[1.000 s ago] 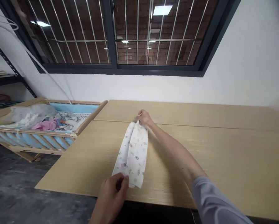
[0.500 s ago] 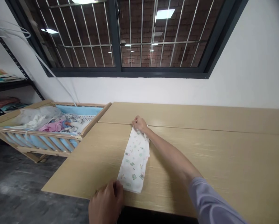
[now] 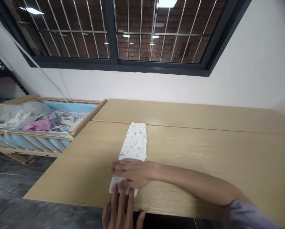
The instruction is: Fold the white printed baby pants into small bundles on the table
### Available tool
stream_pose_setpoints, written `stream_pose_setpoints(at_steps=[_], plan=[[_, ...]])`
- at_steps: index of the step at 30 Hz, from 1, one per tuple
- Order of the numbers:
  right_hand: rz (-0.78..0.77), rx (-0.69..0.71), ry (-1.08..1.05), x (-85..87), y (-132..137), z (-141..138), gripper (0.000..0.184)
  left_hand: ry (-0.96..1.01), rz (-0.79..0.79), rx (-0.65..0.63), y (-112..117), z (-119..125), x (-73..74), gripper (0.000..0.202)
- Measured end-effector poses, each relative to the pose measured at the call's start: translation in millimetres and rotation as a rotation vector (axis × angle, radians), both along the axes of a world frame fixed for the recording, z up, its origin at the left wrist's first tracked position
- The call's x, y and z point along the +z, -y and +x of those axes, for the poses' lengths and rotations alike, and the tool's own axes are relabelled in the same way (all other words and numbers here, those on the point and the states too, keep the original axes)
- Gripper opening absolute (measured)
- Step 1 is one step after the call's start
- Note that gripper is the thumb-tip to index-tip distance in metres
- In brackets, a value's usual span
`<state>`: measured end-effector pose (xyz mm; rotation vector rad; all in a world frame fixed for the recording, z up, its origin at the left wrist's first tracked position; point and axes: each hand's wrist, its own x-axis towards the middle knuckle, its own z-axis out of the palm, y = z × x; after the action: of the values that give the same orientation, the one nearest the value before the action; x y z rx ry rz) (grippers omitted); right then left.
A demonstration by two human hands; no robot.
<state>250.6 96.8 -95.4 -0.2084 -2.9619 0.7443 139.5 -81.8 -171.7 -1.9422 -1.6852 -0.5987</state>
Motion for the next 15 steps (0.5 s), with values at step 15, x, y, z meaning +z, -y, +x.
stream_pose_setpoints(at_steps=[15], plan=[[0.237, -0.556, 0.195, -13.9, -195.4, 21.3, 0.065, -0.198, 0.014, -0.004, 1.0, -3.5, 9.4, 0.057]])
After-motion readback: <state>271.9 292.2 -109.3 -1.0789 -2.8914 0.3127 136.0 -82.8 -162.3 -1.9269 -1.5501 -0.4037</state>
